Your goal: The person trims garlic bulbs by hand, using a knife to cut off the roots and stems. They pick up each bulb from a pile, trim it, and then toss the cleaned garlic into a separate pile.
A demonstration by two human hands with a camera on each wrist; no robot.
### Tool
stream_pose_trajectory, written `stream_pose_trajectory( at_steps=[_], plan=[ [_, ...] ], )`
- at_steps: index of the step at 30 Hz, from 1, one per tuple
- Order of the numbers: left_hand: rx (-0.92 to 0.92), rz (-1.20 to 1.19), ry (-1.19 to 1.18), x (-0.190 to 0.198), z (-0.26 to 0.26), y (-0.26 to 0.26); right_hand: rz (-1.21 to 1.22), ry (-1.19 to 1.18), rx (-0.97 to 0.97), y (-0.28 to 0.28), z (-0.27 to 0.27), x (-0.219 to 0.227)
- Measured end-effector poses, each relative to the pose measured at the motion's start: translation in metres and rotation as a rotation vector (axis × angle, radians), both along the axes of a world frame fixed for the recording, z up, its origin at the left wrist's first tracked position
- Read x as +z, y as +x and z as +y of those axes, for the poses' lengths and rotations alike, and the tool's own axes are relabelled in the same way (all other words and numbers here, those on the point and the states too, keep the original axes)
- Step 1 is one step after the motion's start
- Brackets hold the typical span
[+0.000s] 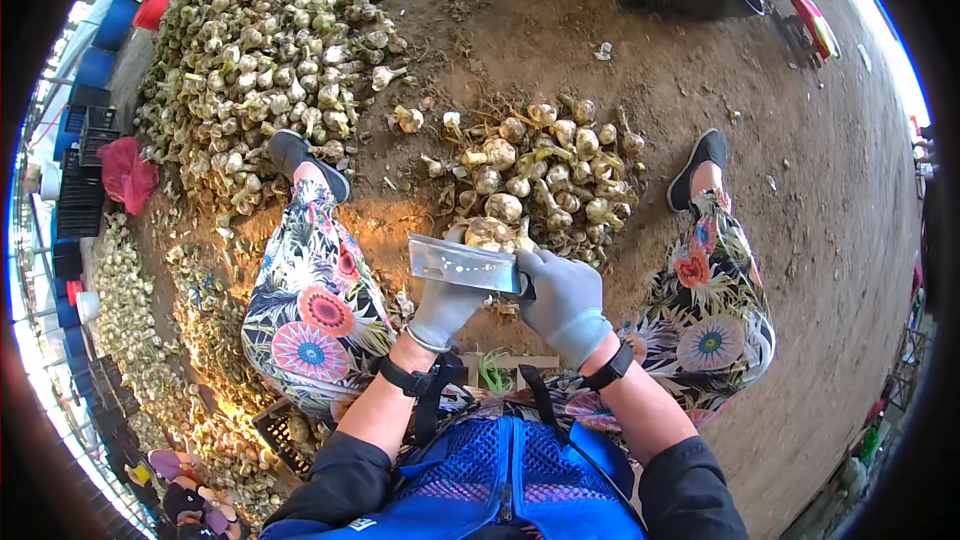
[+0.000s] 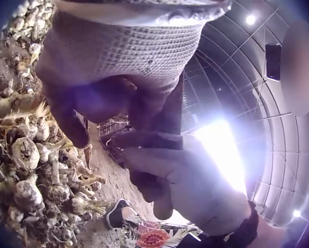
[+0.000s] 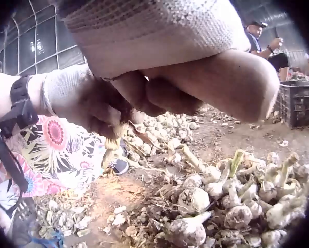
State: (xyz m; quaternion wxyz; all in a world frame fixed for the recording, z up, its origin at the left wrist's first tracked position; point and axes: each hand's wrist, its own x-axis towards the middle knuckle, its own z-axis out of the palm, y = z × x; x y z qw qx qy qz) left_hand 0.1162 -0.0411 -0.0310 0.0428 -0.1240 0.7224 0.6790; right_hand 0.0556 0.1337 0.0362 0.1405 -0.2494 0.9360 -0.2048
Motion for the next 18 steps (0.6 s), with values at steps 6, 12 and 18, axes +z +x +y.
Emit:
stream_pose_trajectory(
  at_steps=[6,12,18],
  plan=[
    [0.101,-0.129,0.211,0.02,0.005,-0.008,0.036,-0.019,-0.066,-0.005,0.003,-0.017],
    [0.151,-0.052,0.079,0.016,0.001,-0.003,-0.03,-0.092,-0.073,-0.006,0.012,-0.034],
    [0.045,-0.038,0.13,0.049,-0.003,-0.02,-0.362,0.109,-0.406,-0.002,0.037,-0.069]
  ],
)
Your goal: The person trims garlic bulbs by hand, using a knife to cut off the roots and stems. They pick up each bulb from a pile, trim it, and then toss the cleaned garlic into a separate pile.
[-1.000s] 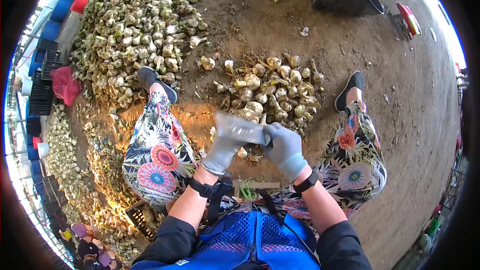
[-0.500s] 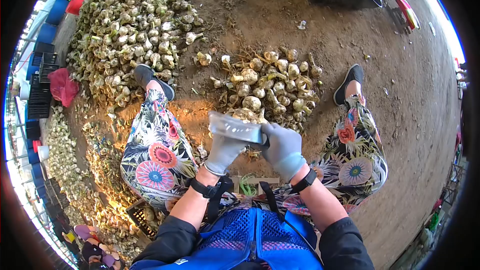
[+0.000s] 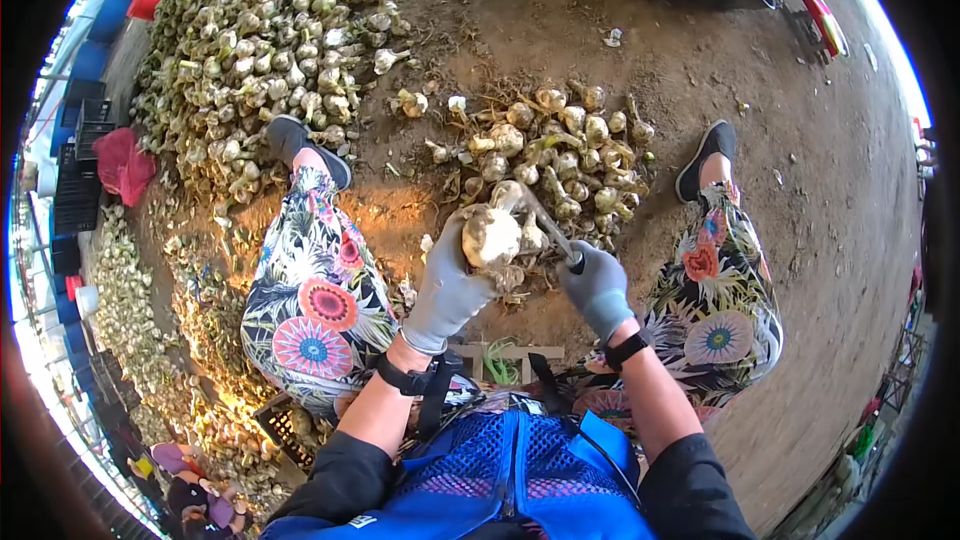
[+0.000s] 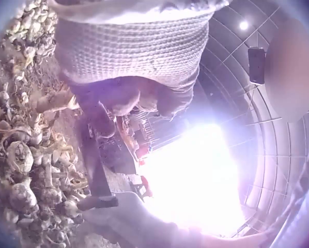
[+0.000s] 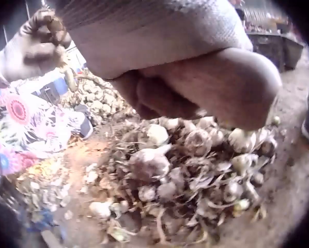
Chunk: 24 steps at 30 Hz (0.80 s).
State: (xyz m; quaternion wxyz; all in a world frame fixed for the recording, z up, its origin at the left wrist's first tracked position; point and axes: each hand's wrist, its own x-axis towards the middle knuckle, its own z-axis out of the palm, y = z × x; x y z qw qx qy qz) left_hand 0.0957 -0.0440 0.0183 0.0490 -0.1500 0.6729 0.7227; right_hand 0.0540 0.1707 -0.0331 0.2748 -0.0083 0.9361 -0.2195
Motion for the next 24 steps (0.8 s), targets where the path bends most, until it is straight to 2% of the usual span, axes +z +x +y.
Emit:
stream_pose_trajectory(
  at_steps=[1,2,3,4,5,6,7,8,9,10,12,13,14,16,17,18,20,21,22,23,24],
  plan=[
    [-0.015,0.057,0.07,-0.001,0.003,0.0,0.009,-0.002,-0.004,-0.001,0.001,-0.007],
    [-0.086,0.104,-0.12,-0.013,0.001,0.0,-0.014,-0.278,-0.07,0.0,0.002,-0.017],
    [-0.178,0.128,-0.279,-0.007,0.003,-0.001,-0.038,-0.554,-0.134,0.001,0.002,-0.021],
    [-0.268,0.151,-0.439,-0.001,0.004,-0.003,-0.036,-0.557,-0.133,-0.003,-0.003,-0.007],
    [-0.268,0.154,-0.442,-0.003,0.003,-0.004,-0.04,-0.488,-0.044,-0.009,-0.007,0.009],
    [-0.458,0.251,-0.668,-0.008,0.0,-0.005,-0.043,-0.418,0.044,-0.016,-0.012,0.027],
    [-0.65,0.348,-0.89,-0.011,-0.002,-0.007,-0.041,-0.418,0.042,-0.021,-0.018,0.041],
    [-0.655,0.35,-0.889,-0.007,-0.003,-0.009,-0.027,-0.333,0.155,-0.024,-0.022,0.054],
    [-0.708,0.458,-0.982,0.0,-0.005,-0.011,-0.017,-0.248,0.267,-0.024,-0.024,0.059],
    [-0.761,0.566,-1.074,0.004,-0.007,-0.01,-0.021,-0.249,0.262,-0.02,-0.017,0.048],
    [-0.723,0.605,-1.064,0.004,-0.018,-0.014,-0.136,0.118,0.169,-0.023,0.008,-0.004],
    [-0.615,0.627,-1.126,0.006,-0.031,-0.023,-0.063,0.089,0.197,-0.01,0.028,-0.028],
    [-0.513,0.632,-1.177,0.009,-0.044,-0.028,-0.077,0.09,0.205,-0.008,0.03,-0.03],
    [-0.052,0.341,-0.683,0.017,-0.085,-0.07,-0.409,-0.465,-0.332,0.0,0.035,-0.026],
    [0.128,0.306,-1.059,0.013,-0.12,-0.089,-0.376,-0.581,-0.438,-0.002,0.031,-0.025],
    [0.322,0.258,-1.429,0.009,-0.143,-0.099,-0.374,-0.581,-0.445,-0.004,0.03,-0.02],
    [0.249,0.267,-1.368,-0.006,-0.139,-0.107,-0.395,-0.696,-0.659,-0.013,0.027,-0.015],
    [0.175,0.27,-1.303,-0.017,-0.133,-0.11,-0.268,-0.788,-0.639,-0.012,0.032,-0.039],
    [0.029,0.207,-1.14,-0.03,-0.108,-0.11,-0.275,-0.784,-0.648,-0.014,0.035,-0.044],
    [-0.111,0.237,-1.124,-0.045,-0.082,-0.11,-0.264,-0.769,-0.678,-0.016,0.037,-0.049],
    [-0.252,0.139,-1.067,-0.056,-0.058,-0.106,-0.254,-0.75,-0.707,-0.019,0.04,-0.055]
  ],
)
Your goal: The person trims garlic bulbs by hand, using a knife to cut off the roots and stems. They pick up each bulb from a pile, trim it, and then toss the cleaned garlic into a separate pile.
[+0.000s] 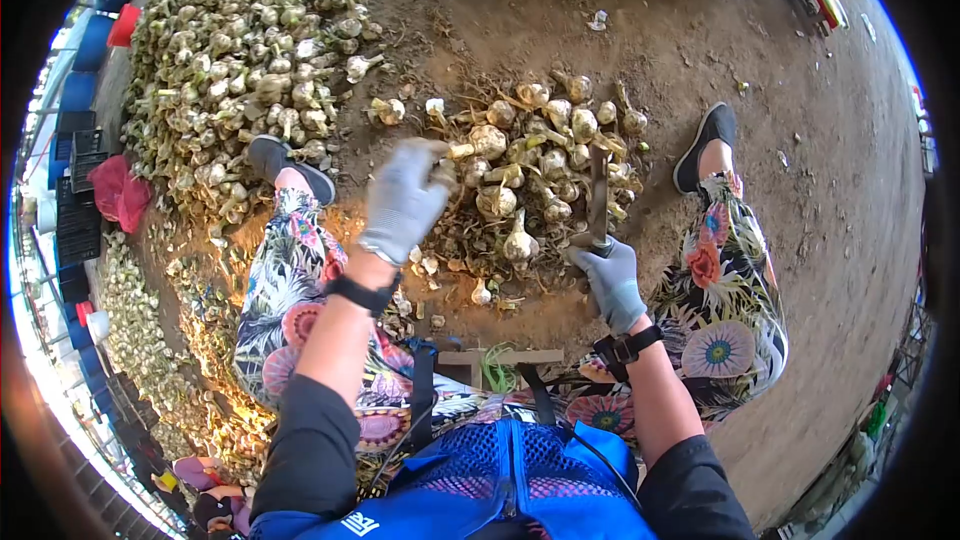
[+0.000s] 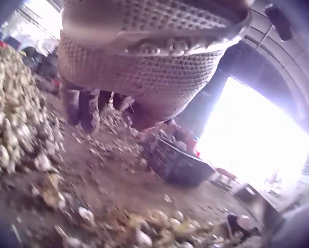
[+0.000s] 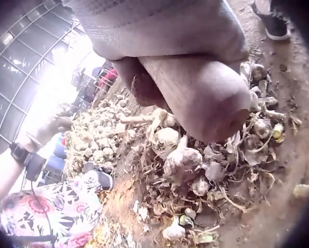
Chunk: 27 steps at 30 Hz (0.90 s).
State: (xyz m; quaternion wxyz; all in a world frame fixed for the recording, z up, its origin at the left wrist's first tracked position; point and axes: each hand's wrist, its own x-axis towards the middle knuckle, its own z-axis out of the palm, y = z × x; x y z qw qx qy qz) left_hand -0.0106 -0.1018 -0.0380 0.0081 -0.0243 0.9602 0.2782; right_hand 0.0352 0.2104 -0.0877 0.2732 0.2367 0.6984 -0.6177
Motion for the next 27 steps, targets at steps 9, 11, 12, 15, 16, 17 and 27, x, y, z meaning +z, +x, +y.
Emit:
stream_pose_trajectory(
  at_steps=[9,11,12,15,16,17,27],
  plan=[
    [0.175,-0.521,-0.084,-0.11,0.006,-0.044,-0.055,-0.055,-0.107,-0.011,-0.004,0.003],
    [0.298,-0.553,0.397,-0.094,0.008,-0.019,-0.016,-0.115,-0.151,-0.017,-0.016,0.016],
    [0.418,-0.604,0.748,-0.069,0.017,-0.001,-0.019,-0.122,-0.157,-0.02,-0.021,0.018],
    [0.217,-0.546,0.879,-0.033,0.04,0.052,-0.034,-0.338,-0.2,-0.035,-0.032,0.046],
    [0.117,-0.505,0.923,-0.032,0.044,0.066,-0.03,-0.338,-0.199,-0.034,-0.034,0.047],
    [0.115,-0.501,0.925,-0.033,0.048,0.077,0.013,-0.354,-0.111,-0.032,-0.035,0.046],
    [0.175,-0.433,1.244,0.024,0.067,0.084,0.553,0.124,0.411,-0.005,-0.036,0.087]
  ],
)
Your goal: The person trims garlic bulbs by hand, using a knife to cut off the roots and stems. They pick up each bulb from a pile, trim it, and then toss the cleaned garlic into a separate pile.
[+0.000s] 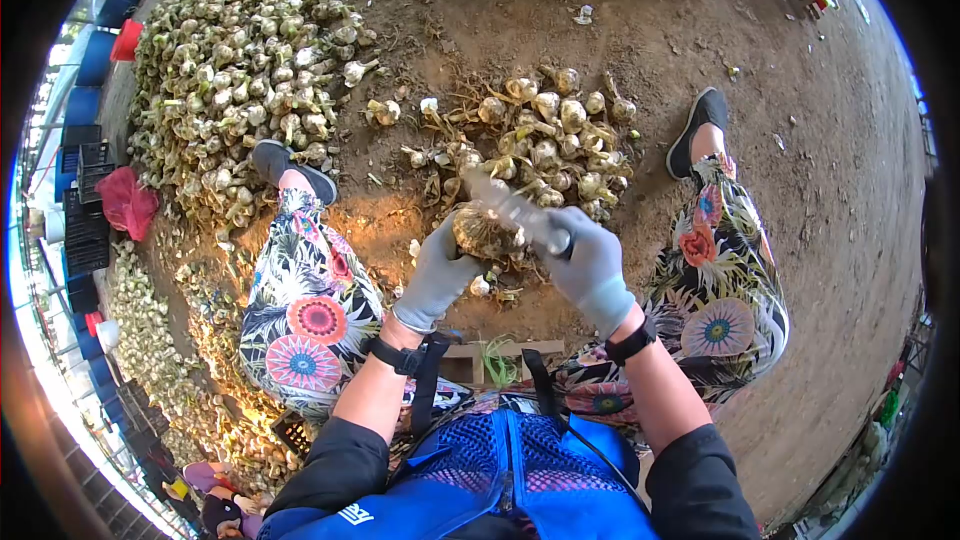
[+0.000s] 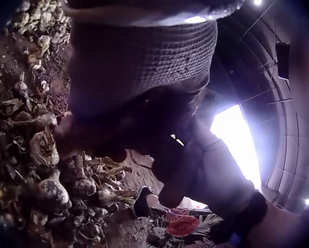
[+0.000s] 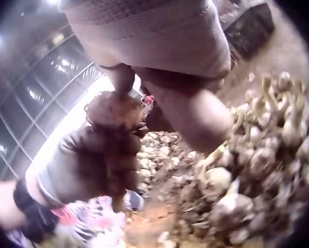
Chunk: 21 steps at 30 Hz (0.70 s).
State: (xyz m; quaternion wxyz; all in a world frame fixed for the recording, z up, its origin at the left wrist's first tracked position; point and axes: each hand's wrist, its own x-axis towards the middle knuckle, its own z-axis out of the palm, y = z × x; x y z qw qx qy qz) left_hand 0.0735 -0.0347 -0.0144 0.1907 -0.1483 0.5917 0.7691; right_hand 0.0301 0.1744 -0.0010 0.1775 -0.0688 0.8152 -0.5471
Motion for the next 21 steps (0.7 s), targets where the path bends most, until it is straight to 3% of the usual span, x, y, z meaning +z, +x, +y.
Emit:
stream_pose_trajectory(
  at_steps=[1,3,4,7,9,11,12,13,15,16,17,19,21],
  plan=[
    [-0.001,0.0,0.001,-0.005,-0.007,0.004,0.3,0.332,0.139,0.003,0.002,0.006],
    [-0.246,0.562,-0.464,-0.021,-0.016,0.017,0.337,0.403,0.253,0.008,-0.003,0.021],
    [-0.09,0.304,-0.437,-0.026,-0.012,0.024,0.344,0.43,0.254,0.007,-0.002,0.019],
    [-0.178,0.185,-0.383,-0.005,-0.017,0.017,0.319,0.477,0.281,0.006,-0.004,0.014],
    [-0.284,0.252,-0.492,-0.007,-0.02,0.016,0.284,0.5,0.309,0.009,-0.005,0.015],
    [-0.115,0.323,-0.361,-0.015,-0.018,0.02,0.248,0.442,0.364,0.014,-0.01,0.024],
    [-0.296,0.51,-0.685,-0.017,-0.023,0.017,0.231,0.46,0.363,0.014,-0.012,0.026],
    [-0.298,0.511,-0.682,-0.016,-0.022,0.018,0.229,0.463,0.361,0.013,-0.012,0.026],
    [-0.107,0.173,-0.301,-0.007,-0.018,0.02,0.236,0.435,0.358,0.011,-0.011,0.025],
    [-0.391,0.51,-0.666,-0.016,-0.03,0.021,0.23,0.438,0.356,0.012,-0.009,0.023],
    [-0.393,0.507,-0.663,-0.016,-0.029,0.026,0.259,0.41,0.342,0.013,-0.007,0.02],
    [-0.059,0.204,-0.146,0.004,-0.02,0.027,0.287,0.379,0.329,0.013,-0.006,0.014],
    [-0.078,0.146,-0.175,0.006,-0.02,0.029,0.278,0.357,0.254,0.015,-0.006,0.009]
  ],
)
